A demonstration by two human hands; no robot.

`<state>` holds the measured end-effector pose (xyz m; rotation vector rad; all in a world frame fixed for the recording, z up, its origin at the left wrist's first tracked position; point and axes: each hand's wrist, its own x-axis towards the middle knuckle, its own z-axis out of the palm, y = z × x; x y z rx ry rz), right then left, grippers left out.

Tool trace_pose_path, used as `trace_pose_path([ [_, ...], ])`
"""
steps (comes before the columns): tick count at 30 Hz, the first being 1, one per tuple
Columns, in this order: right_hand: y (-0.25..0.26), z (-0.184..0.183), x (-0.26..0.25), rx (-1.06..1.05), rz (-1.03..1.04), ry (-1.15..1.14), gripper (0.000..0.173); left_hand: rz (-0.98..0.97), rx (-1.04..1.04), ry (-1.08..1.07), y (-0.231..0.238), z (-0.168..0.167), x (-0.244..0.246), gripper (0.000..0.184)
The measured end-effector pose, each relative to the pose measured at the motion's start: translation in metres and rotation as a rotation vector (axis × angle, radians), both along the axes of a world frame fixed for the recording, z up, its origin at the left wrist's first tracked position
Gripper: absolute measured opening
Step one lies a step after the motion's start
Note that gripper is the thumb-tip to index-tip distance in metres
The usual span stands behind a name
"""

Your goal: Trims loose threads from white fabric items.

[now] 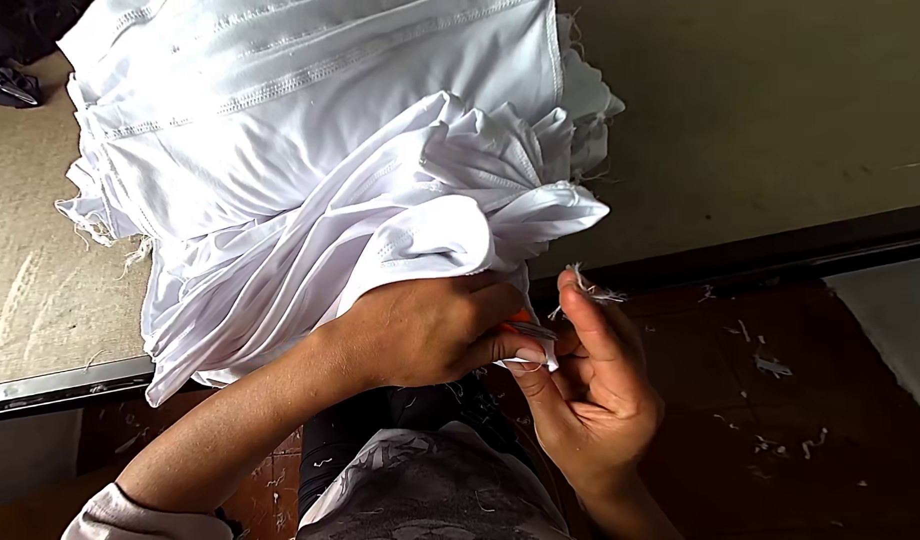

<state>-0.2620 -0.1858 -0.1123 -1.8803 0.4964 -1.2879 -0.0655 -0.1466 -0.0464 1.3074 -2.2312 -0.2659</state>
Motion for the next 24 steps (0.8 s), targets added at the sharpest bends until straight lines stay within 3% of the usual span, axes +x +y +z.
trace_pose_path([
  [3,0.0,0.0,-0.001,0.032,0.007,-0.019,0.062,-0.054,-0.037,0.121,0.0,-0.002,0.002,0.036],
  [6,-0.001,0.001,-0.005,0.127,0.04,-0.067,0.07,-0.068,0.074,0.174,0.005,0.0,0.005,0.05],
  [8,-0.005,0.0,-0.014,0.194,0.06,-0.074,0.073,-0.086,0.048,0.183,0.005,-0.004,0.005,0.026],
  [10,-0.013,-0.005,-0.033,0.13,-0.075,0.18,0.064,-0.106,-0.017,0.225,0.001,-0.005,0.007,0.014],
  [12,-0.019,-0.003,-0.052,-0.05,-0.282,0.673,0.056,-0.134,-0.023,0.268,-0.003,-0.001,0.008,0.009],
  [14,-0.017,0.003,-0.058,-0.098,-0.334,0.798,0.055,-0.159,-0.007,0.282,-0.006,0.003,0.007,0.008],
  [16,-0.008,0.009,-0.052,-0.06,-0.321,0.55,0.051,-0.171,-0.004,0.275,-0.009,0.005,0.002,0.008],
  [19,0.004,0.009,-0.024,0.073,-0.125,0.162,0.048,-0.147,-0.021,0.239,-0.013,0.009,-0.007,0.003],
  [24,0.009,0.0,0.001,0.267,0.046,-0.028,0.042,-0.1,0.079,0.319,-0.018,0.014,-0.005,0.017],
])
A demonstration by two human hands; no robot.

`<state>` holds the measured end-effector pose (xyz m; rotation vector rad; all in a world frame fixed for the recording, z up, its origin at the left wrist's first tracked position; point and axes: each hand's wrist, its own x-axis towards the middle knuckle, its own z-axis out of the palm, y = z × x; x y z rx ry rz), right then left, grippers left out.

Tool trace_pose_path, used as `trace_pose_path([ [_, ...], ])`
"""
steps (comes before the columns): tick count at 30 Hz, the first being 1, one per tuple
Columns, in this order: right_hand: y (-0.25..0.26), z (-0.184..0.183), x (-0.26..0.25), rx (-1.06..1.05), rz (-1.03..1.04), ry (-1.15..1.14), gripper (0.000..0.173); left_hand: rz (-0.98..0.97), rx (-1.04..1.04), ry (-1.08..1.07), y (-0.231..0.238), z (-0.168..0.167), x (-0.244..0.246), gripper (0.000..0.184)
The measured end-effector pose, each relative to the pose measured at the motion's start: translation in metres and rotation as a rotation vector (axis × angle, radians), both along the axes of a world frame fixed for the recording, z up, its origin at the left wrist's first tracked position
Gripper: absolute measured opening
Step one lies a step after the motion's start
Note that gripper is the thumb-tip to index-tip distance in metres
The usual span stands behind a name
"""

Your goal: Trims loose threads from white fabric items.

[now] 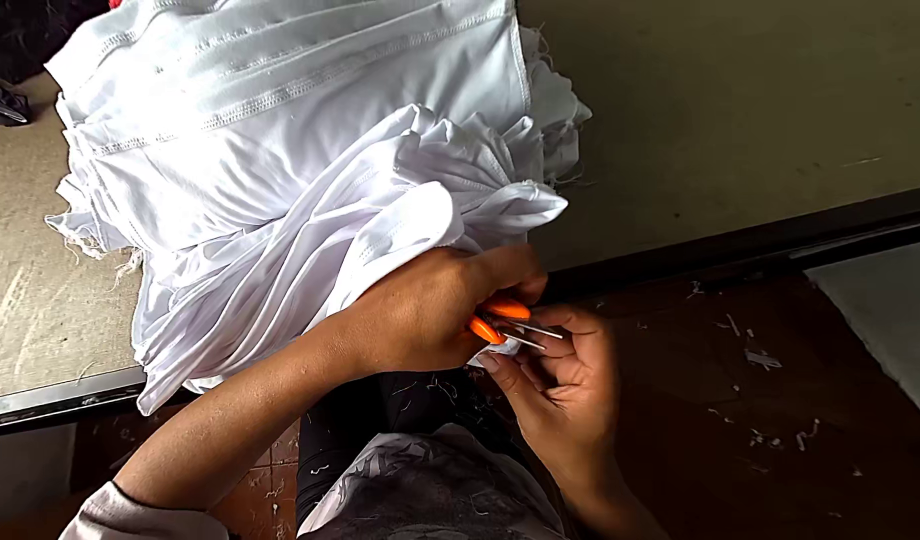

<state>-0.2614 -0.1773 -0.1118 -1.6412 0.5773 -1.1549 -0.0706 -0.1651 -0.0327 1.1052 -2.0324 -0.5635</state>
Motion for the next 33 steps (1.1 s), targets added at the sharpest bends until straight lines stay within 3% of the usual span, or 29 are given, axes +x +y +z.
trace_pose_path([
  [5,-0.008,0.001,-0.01,0.22,0.203,-0.142,0.045,0.043,0.105,0.137,-0.007,-0.008,0.008,0.013],
  [9,-0.008,0.002,-0.01,0.237,0.205,-0.17,0.038,0.031,-0.001,0.065,-0.006,-0.018,0.01,0.008],
  [15,-0.003,0.006,-0.008,0.173,0.098,-0.102,0.039,-0.06,0.015,0.073,0.009,-0.004,0.014,0.016],
  [20,-0.004,0.01,-0.007,-0.012,0.006,0.006,0.04,-0.023,-0.216,-0.116,0.014,-0.004,0.003,0.011],
  [23,-0.004,0.007,-0.007,0.0,0.023,-0.002,0.04,0.045,-0.241,-0.166,0.014,-0.009,-0.003,0.012],
  [26,-0.005,0.005,-0.008,0.017,0.043,-0.042,0.033,0.127,-0.139,0.029,0.01,-0.015,0.0,0.011],
  [30,-0.006,0.003,-0.009,-0.224,-0.019,0.079,0.016,0.161,-0.024,0.226,0.009,-0.017,0.003,0.008],
  [33,-0.006,0.006,-0.008,-0.322,0.013,0.174,0.021,0.113,-0.019,0.267,0.008,-0.015,0.002,0.006],
])
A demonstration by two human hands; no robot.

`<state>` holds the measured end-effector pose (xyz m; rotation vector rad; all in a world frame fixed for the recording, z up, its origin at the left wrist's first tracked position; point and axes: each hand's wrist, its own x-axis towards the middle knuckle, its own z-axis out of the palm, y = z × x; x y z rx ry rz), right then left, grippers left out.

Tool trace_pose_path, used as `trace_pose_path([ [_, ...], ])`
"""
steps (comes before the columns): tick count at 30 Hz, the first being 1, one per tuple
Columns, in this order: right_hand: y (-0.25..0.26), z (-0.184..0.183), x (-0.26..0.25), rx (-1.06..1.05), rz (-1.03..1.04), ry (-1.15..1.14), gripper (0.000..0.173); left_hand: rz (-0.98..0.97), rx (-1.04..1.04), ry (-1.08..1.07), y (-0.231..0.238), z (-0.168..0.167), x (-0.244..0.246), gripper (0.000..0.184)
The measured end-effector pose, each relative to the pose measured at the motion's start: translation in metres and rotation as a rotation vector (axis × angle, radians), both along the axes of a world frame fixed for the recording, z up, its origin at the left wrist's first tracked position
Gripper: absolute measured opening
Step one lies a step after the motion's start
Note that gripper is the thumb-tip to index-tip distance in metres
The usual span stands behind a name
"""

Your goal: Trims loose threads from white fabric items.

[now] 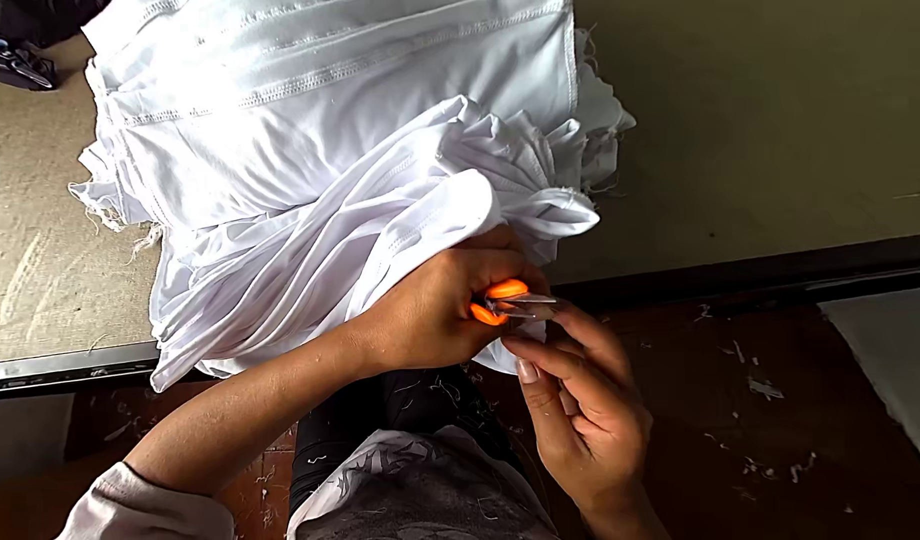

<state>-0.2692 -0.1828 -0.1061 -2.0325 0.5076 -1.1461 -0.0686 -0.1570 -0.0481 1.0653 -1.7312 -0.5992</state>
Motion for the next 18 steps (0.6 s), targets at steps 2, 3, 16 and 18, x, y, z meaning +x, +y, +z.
trace_pose_path([
  [2,-0.002,0.0,0.001,0.031,0.039,0.005,0.026,-0.009,-0.031,-0.021,0.001,0.002,0.0,0.006],
  [3,-0.002,-0.001,0.001,0.063,0.049,-0.007,0.027,-0.001,-0.052,-0.054,0.002,0.003,0.001,0.007],
  [16,-0.004,-0.002,-0.001,0.244,0.079,-0.222,0.039,0.151,-0.187,-0.672,0.012,0.002,0.011,0.022],
  [18,-0.004,-0.001,0.0,0.221,0.078,-0.208,0.039,0.12,-0.201,-0.679,0.009,0.005,0.01,0.021],
])
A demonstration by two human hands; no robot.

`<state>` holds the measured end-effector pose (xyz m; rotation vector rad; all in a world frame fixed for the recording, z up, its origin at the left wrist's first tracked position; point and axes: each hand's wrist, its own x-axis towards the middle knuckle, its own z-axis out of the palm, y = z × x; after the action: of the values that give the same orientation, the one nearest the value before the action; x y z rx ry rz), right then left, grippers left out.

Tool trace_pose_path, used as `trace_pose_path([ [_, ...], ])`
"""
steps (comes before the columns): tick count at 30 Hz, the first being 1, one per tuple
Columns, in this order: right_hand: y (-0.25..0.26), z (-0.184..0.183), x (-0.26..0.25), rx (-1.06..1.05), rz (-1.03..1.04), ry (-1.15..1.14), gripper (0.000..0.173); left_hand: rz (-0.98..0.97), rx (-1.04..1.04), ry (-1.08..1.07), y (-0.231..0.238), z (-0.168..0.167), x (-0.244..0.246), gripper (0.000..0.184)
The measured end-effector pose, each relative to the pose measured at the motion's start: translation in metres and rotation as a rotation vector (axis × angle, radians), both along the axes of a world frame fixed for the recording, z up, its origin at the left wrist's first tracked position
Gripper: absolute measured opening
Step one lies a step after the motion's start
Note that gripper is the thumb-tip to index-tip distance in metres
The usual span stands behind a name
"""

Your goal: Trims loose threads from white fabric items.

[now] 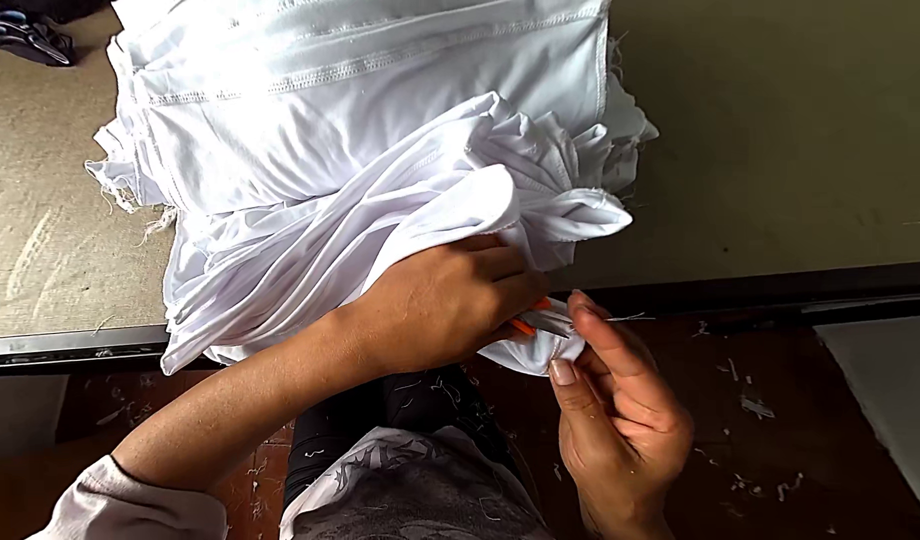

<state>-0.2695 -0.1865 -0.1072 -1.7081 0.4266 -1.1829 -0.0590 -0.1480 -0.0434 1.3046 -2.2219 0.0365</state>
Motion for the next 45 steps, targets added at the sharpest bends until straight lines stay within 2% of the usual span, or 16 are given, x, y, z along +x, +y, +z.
trace_pose_path([
  [6,0.0,0.002,0.002,0.007,0.012,0.0,0.039,-0.06,-0.034,-0.015,-0.002,0.001,0.0,0.017],
  [10,0.0,0.0,0.001,0.031,-0.03,-0.009,0.04,-0.079,-0.047,0.071,0.002,-0.003,0.004,0.019],
  [16,-0.003,0.0,0.006,0.103,-0.116,-0.068,0.031,-0.023,-0.027,0.053,0.009,-0.009,0.002,0.02],
  [21,-0.001,0.007,0.003,0.232,-0.083,-0.107,0.034,0.042,-0.045,0.026,0.013,-0.011,-0.003,0.022],
  [25,-0.001,0.01,0.001,0.227,-0.098,-0.099,0.035,0.066,-0.053,0.014,0.014,-0.011,-0.009,0.022],
  [28,0.001,0.009,0.003,0.187,-0.097,-0.089,0.036,0.055,-0.02,0.075,0.014,-0.011,-0.013,0.026],
  [31,0.002,0.01,0.004,0.236,-0.085,-0.114,0.036,0.053,0.022,0.199,0.015,-0.009,-0.012,0.029],
  [38,0.001,0.013,0.003,0.333,-0.029,-0.174,0.038,0.103,-0.144,0.064,0.015,-0.018,-0.008,0.021],
  [45,0.002,0.012,0.004,0.308,-0.002,-0.168,0.039,0.059,-0.2,0.071,0.009,-0.019,-0.011,0.02],
])
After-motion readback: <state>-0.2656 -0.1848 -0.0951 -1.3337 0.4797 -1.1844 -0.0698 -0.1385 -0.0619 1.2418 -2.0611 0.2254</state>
